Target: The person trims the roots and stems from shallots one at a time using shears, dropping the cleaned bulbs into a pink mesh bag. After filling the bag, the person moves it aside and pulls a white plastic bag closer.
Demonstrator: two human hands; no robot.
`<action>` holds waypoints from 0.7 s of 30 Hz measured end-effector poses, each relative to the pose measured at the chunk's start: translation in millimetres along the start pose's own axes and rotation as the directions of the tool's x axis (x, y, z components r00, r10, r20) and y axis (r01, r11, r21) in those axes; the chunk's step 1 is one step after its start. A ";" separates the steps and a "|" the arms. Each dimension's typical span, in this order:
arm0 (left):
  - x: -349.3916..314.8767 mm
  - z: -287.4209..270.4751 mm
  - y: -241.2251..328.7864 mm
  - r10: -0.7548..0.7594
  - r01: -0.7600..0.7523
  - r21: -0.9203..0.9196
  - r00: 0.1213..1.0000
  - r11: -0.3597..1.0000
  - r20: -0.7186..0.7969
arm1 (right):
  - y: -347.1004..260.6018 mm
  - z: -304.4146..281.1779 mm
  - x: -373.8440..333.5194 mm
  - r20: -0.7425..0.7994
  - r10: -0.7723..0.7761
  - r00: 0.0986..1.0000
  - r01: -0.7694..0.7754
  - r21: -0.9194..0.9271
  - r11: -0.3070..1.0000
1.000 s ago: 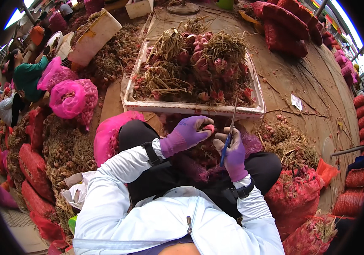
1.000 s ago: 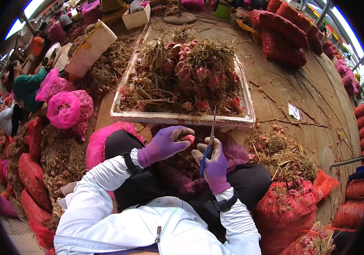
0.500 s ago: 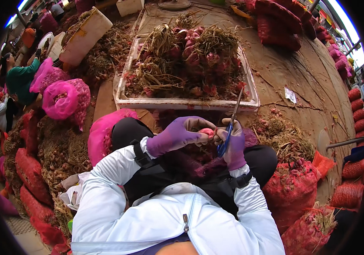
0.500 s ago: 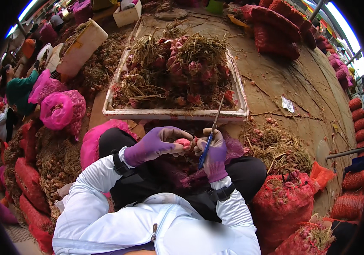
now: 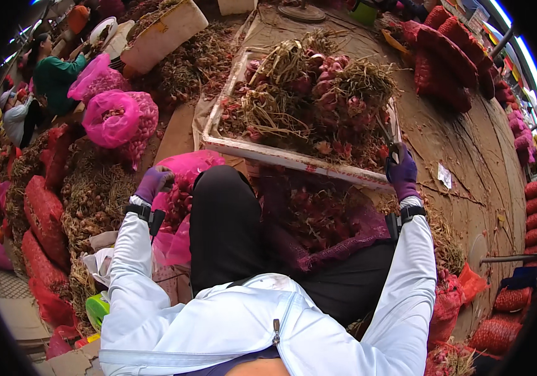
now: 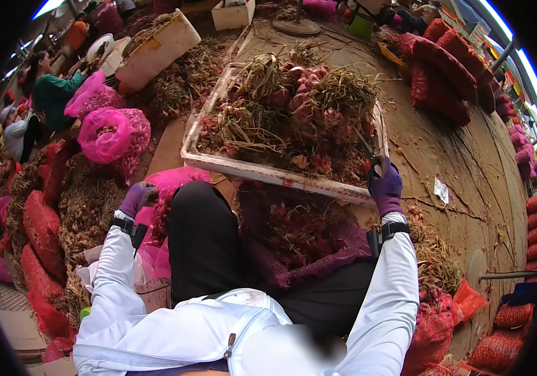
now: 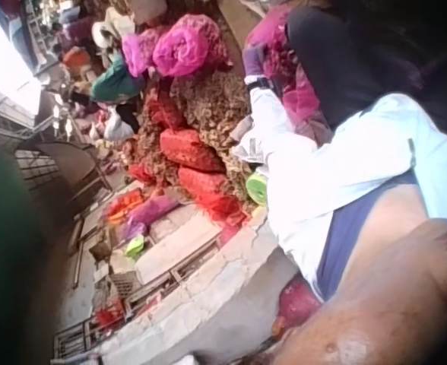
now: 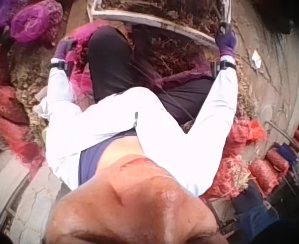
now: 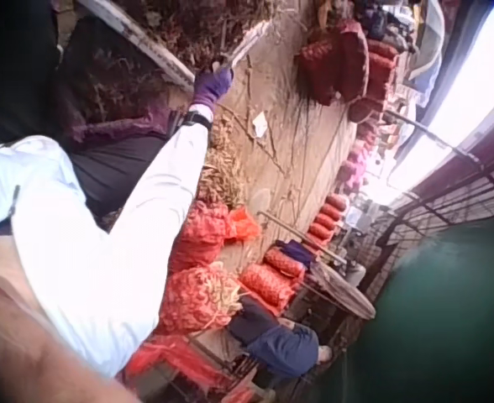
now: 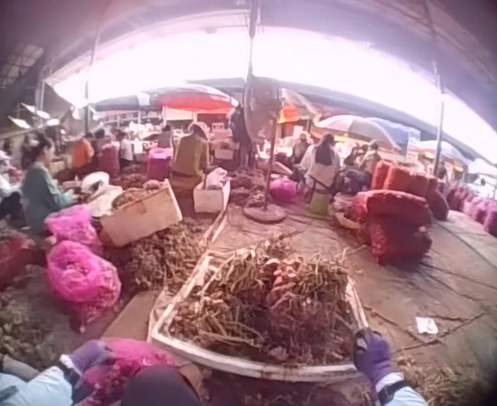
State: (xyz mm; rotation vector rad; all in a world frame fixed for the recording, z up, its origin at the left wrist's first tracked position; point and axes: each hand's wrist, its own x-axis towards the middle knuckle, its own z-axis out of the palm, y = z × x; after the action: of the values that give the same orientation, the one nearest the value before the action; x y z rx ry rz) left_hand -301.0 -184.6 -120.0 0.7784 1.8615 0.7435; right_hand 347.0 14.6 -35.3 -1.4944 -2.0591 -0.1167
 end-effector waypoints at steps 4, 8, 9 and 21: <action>15.0 -5.2 -70.6 -0.195 0.184 0.161 0.979 0.970 0.052 | -8.3 14.0 1.9 0.118 0.110 0.987 -0.126 0.133 0.983; 38.5 -16.9 -15.0 0.460 -0.385 0.306 0.858 0.871 -0.230 | -45.9 22.5 7.2 0.081 0.055 0.995 -0.084 0.413 0.907; 23.5 -1.2 39.8 0.555 -0.473 0.345 0.808 0.811 -0.197 | -71.4 15.7 6.9 0.075 0.022 0.997 -0.052 0.412 0.910; 60.9 159.2 266.9 0.437 -0.524 0.699 0.839 0.486 0.325 | -130.6 41.7 27.9 0.170 -0.088 0.981 0.025 0.343 0.939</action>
State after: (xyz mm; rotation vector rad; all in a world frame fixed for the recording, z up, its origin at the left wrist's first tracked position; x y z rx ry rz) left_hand -123.6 51.4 -5.6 1.9367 1.8460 0.1545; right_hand 208.0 6.7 -21.6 -1.2699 -2.1338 0.3515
